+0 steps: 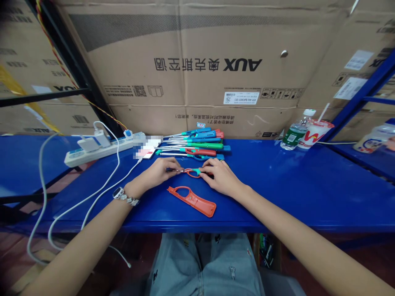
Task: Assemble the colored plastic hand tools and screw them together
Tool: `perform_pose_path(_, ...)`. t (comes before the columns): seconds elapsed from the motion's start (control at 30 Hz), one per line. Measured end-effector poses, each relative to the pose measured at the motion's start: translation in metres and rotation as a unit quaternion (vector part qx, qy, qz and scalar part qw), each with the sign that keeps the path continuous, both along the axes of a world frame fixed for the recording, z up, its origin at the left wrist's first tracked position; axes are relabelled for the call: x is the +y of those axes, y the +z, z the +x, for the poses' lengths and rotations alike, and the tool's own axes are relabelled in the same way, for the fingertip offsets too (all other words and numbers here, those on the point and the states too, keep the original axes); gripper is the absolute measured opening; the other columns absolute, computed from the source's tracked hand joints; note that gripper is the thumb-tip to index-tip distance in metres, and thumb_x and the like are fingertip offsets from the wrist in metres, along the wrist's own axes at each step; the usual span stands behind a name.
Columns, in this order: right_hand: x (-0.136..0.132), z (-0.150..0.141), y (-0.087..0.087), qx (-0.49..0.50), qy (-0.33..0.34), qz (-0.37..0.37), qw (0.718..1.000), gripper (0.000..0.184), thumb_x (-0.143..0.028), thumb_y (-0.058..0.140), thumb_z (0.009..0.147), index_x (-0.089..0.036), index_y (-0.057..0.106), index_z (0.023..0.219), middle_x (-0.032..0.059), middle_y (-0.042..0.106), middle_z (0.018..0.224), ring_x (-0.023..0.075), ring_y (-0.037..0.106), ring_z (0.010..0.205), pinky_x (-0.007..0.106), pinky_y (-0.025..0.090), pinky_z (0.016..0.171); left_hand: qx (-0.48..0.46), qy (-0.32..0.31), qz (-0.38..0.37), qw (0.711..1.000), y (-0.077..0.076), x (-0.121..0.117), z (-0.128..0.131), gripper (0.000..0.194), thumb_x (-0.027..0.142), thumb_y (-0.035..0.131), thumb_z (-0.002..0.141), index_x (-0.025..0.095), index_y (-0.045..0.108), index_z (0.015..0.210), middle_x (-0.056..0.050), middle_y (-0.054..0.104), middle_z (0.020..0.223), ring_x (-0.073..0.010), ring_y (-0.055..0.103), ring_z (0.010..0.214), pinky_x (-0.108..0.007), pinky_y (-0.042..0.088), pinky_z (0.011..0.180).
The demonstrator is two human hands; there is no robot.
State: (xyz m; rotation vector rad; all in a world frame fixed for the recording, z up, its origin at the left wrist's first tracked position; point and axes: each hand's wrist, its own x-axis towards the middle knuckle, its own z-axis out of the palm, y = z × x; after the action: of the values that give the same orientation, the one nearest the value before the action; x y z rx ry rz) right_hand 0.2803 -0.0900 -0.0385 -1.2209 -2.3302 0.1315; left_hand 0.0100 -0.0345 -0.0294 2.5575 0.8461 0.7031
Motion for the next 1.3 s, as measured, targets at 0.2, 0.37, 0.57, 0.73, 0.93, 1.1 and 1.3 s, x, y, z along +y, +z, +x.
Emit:
perform_pose_path(0.2, -0.003, -0.003, 0.004, -0.004, -0.014, -0.002, 1.000, 0.019, -0.030, 0.060, 0.100, -0.023, 0.077, 0.103, 0.0103, 0.070, 0.114, 0.0269, 0.064, 0.110, 0.049, 0.047, 0.095, 0.013, 0.014, -0.002, 1.000, 0.001, -0.003, 0.003, 0.015, 0.015, 0.064, 0.092, 0.017, 0.075, 0.103, -0.007, 0.074, 0.099, -0.0203, 0.069, 0.087, -0.034, 0.056, 0.081)
perform_pose_path(0.37, -0.001, -0.019, 0.020, -0.025, -0.050, 0.001, 0.998, 0.019, -0.027, 0.068, 0.092, -0.021, 0.073, 0.109, 0.0097, 0.071, 0.116, 0.0298, 0.063, 0.114, 0.050, 0.045, 0.095, 0.004, 0.010, -0.003, 1.000, -0.004, 0.000, 0.003, 0.015, 0.017, 0.063, 0.095, 0.017, 0.076, 0.102, -0.009, 0.074, 0.101, -0.0216, 0.070, 0.090, -0.036, 0.056, 0.083)
perform_pose_path(0.57, 0.016, -0.053, 0.035, -0.119, 0.018, -0.013, 0.993, 0.013, -0.024, 0.065, 0.095, -0.020, 0.076, 0.100, 0.0093, 0.072, 0.104, 0.0271, 0.064, 0.106, 0.042, 0.044, 0.087, -0.016, 0.009, -0.002, 1.000, -0.007, 0.001, 0.003, 0.014, 0.013, 0.064, 0.091, 0.018, 0.074, 0.099, -0.007, 0.075, 0.097, -0.0206, 0.071, 0.086, -0.035, 0.057, 0.082)
perform_pose_path(0.73, 0.014, -0.055, 0.021, -0.118, 0.030, 0.023, 0.992, 0.017, -0.021, 0.060, 0.099, -0.018, 0.077, 0.096, 0.0098, 0.069, 0.103, 0.0229, 0.061, 0.096, 0.037, 0.041, 0.081, -0.050, 0.014, -0.049, 0.997, -0.007, -0.001, 0.005, 0.022, 0.011, 0.066, 0.089, 0.018, 0.067, 0.110, -0.004, 0.075, 0.092, -0.0194, 0.072, 0.083, -0.032, 0.059, 0.078)
perform_pose_path(0.93, 0.008, -0.052, 0.004, -0.101, 0.023, 0.063, 0.993, 0.023, -0.021, 0.056, 0.102, -0.017, 0.077, 0.094, 0.0109, 0.068, 0.103, 0.0236, 0.058, 0.095, 0.038, 0.040, 0.080, -0.040, 0.028, -0.040, 0.998, -0.007, -0.006, 0.011, 0.018, 0.009, 0.066, 0.090, 0.018, 0.068, 0.105, -0.004, 0.076, 0.093, -0.0196, 0.073, 0.087, -0.032, 0.058, 0.081)
perform_pose_path(1.1, 0.009, -0.053, 0.005, -0.093, 0.015, 0.056, 0.994, 0.021, -0.021, 0.059, 0.100, -0.018, 0.079, 0.093, 0.0092, 0.069, 0.102, 0.0231, 0.058, 0.094, 0.038, 0.040, 0.079, -0.013, 0.039, 0.007, 0.999, -0.002, -0.008, 0.008, 0.016, 0.013, 0.071, 0.087, 0.018, 0.071, 0.102, -0.005, 0.074, 0.097, -0.0208, 0.071, 0.089, -0.033, 0.056, 0.082)
perform_pose_path(1.3, 0.006, -0.053, 0.008, -0.087, 0.003, 0.047, 0.995, 0.021, -0.022, 0.059, 0.100, -0.017, 0.080, 0.098, 0.0091, 0.070, 0.103, 0.0227, 0.059, 0.093, 0.038, 0.040, 0.078, 0.039, 0.044, 0.001, 0.998, 0.005, -0.005, -0.002, 0.010, 0.019, 0.070, 0.091, 0.016, 0.078, 0.097, -0.008, 0.072, 0.097, -0.0200, 0.068, 0.082, -0.033, 0.054, 0.078)
